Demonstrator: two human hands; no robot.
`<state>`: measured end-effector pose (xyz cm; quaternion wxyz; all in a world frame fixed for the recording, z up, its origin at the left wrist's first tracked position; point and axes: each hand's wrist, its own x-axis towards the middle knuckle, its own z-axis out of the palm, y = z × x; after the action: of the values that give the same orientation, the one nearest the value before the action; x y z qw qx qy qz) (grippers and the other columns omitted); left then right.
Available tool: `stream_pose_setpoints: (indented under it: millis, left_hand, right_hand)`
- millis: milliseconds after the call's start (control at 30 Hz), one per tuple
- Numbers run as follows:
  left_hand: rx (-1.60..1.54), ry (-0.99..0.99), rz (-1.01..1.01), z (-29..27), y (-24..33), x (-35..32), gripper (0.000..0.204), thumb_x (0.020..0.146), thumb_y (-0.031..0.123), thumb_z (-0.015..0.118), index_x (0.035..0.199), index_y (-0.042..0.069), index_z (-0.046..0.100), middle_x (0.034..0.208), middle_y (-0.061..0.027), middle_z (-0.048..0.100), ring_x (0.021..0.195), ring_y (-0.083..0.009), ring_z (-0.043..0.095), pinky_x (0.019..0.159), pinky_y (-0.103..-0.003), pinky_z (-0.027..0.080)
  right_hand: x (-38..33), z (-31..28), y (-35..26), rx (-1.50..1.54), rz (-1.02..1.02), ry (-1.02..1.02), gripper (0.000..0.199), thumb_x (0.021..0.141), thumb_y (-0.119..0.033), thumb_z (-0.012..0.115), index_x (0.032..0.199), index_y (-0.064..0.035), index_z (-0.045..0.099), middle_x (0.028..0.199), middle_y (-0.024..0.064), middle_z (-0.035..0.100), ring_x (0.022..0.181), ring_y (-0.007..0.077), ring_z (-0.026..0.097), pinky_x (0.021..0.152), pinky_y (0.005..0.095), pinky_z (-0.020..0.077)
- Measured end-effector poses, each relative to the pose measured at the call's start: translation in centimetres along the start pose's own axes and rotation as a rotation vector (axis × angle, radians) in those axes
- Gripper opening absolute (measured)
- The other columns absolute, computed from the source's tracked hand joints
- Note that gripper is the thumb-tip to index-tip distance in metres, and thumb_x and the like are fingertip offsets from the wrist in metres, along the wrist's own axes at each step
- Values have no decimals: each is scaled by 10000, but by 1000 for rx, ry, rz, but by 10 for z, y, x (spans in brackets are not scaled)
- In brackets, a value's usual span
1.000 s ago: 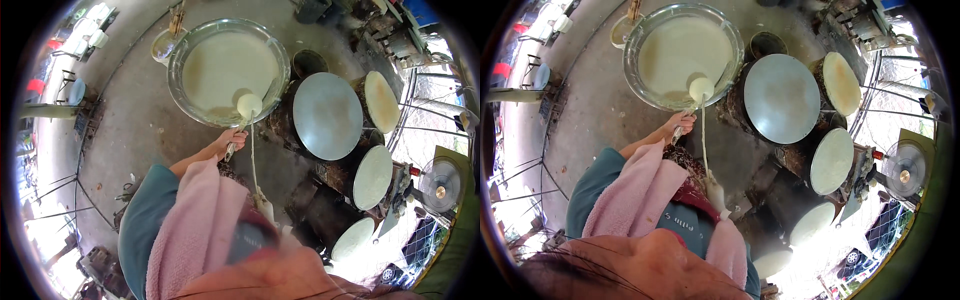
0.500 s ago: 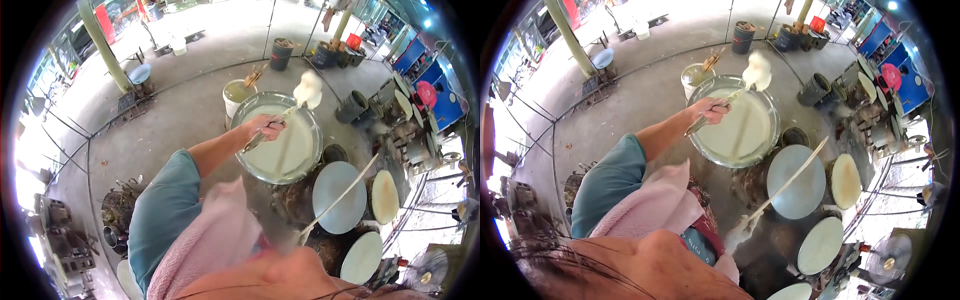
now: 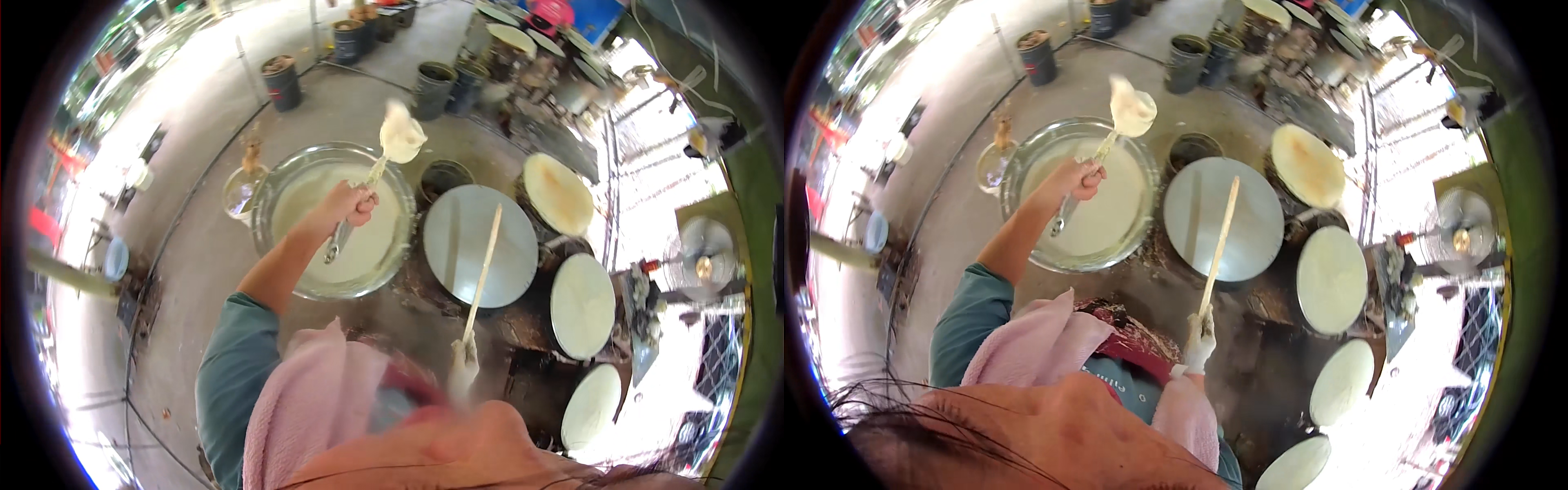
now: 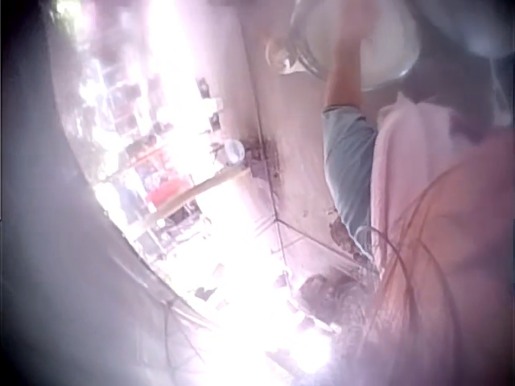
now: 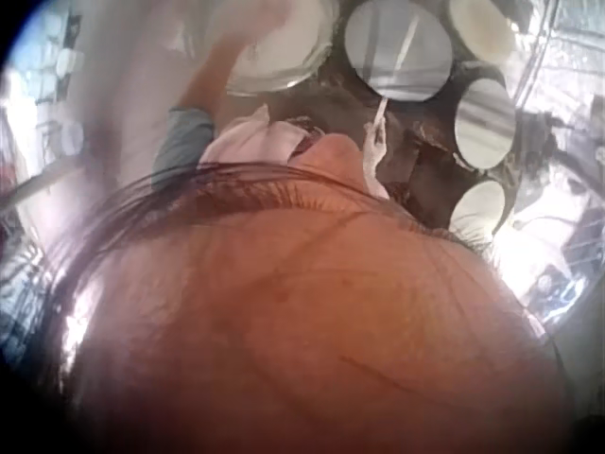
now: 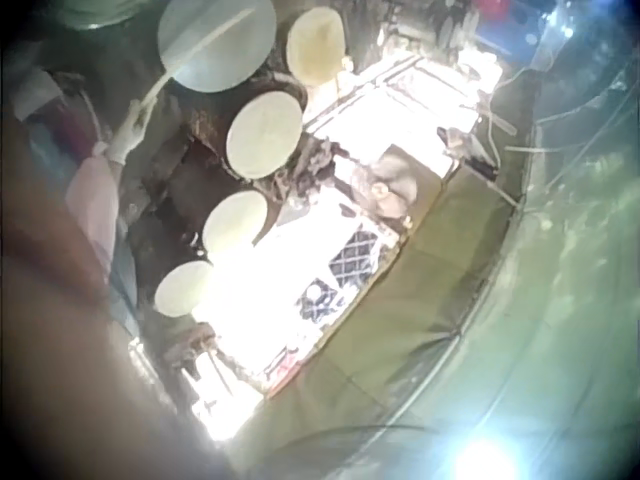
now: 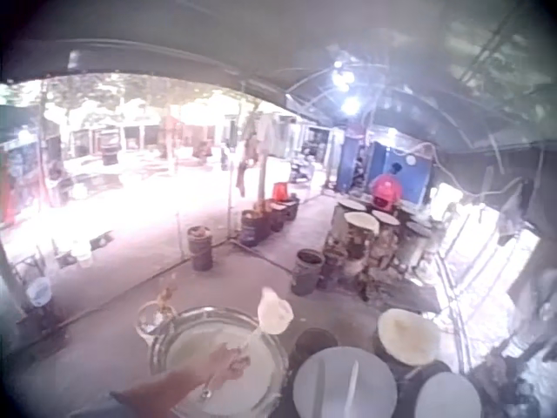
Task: The person pours liquid batter onto heated circular plates using a ladle and spreads it into thin circles with a wooden stick before flipping and removing the cooked wraps one by one.
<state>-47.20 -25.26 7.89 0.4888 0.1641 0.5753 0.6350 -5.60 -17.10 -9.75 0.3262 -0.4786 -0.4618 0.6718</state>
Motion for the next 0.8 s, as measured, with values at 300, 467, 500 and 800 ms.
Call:
stream_pose_setpoints:
  millis: [300, 467, 500, 800]
  left_hand:
    - [-326, -339, -349, 163, -77, 118, 271, 983, 219, 361, 979, -34, 456, 631, 69, 359, 431, -13, 319, 421, -211, 265]
    - [-27, -120, -135, 262, -163, 167, 216, 936, 218, 456, 874, 18, 511, 602, 12, 465, 432, -115, 430, 442, -273, 349]
    - [-22, -113, -144, 270, -176, 169, 216, 936, 218, 456, 874, 18, 511, 602, 12, 465, 432, -115, 430, 442, -273, 349]
    - [892, 291, 254, 217, -220, 165, 277, 864, 204, 560, 951, -54, 506, 768, -238, 602, 698, -384, 614, 602, -439, 466]
  right_hand:
    - [90, -83, -54, -5, 70, 52, 453, 926, -100, 539, 1343, 26, 418, 1174, 38, 569, 923, 78, 556, 805, 212, 464]
    - [148, -97, -67, -558, -105, 38, 470, 929, -197, 534, 1362, -62, 414, 1053, 98, 662, 847, 157, 632, 721, 291, 484]
    - [153, -97, -74, -868, -5, -26, 474, 928, -232, 531, 1367, -97, 414, 1001, 125, 676, 851, 186, 647, 736, 311, 485]
    - [170, -61, -57, -9, 219, -2, 203, 892, -229, 600, 1002, -67, 653, 620, -77, 464, 496, 6, 368, 438, 180, 268]
